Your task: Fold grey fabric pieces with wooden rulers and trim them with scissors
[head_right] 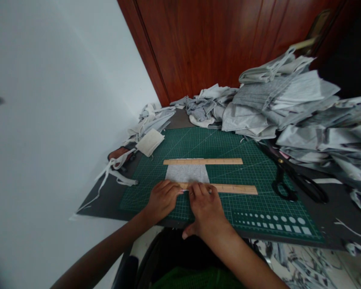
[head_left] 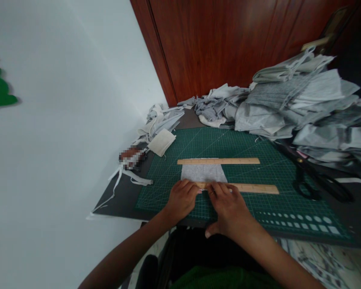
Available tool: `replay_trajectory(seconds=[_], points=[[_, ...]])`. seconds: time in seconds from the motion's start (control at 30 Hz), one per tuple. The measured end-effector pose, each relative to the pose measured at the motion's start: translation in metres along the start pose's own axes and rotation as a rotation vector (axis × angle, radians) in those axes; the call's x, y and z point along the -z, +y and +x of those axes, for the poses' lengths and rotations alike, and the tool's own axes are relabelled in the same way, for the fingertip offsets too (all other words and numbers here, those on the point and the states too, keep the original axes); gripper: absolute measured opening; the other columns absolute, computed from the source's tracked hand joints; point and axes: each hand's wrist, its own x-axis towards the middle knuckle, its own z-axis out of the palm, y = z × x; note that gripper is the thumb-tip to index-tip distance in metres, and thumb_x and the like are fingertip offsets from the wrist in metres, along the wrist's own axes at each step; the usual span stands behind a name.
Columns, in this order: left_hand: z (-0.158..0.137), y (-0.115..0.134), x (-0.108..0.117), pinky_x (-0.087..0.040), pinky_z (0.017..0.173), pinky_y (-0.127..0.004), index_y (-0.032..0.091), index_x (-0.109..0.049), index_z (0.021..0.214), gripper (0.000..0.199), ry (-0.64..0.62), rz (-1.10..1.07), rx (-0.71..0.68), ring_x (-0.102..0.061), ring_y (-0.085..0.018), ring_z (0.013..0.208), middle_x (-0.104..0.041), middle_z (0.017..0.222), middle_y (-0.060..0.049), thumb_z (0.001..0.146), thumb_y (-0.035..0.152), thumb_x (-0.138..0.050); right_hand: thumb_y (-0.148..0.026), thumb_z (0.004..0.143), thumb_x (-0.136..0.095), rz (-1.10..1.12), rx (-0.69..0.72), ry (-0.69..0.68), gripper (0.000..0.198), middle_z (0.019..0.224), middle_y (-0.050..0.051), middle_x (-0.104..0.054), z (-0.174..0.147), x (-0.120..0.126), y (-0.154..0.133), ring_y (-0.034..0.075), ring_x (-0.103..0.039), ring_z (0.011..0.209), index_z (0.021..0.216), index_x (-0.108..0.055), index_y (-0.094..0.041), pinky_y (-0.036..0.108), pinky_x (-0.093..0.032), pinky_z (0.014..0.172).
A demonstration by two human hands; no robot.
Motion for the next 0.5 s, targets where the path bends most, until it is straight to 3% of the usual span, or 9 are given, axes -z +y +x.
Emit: replay_trajectory(seconds=[0.3,0.5], points=[[0.011,0.021,-0.005,-0.05,0.085,-0.039,0.017,-0.066,0.112,0.016,-0.124,-0.006,-0.058,-0.061,-0.023,0.099,-0.072,0.11,-0.005,0.103,0.019,-0.054,-0.058,0.041,-0.098,0.013,0.009,0.046,0.112,0.138,0.022,-0.063,-0.004,-0.008,0.003,0.042,-0.055,0.127,0.136,-0.063,-0.012,0.056,-0.037,0.111],[0.007,0.024,0.004,-0.052,0.087,-0.038,0.012,-0.064,0.114,0.016,-0.175,0.091,-0.096,-0.06,-0.024,0.102,-0.069,0.107,-0.008,0.102,0.021,-0.059,-0.051,0.04,-0.098,0.02,-0.001,0.02,0.115,0.145,0.022,-0.06,-0.004,-0.009,0.004,0.044,-0.053,0.134,0.142,-0.06,-0.013,0.058,-0.036,0.114]])
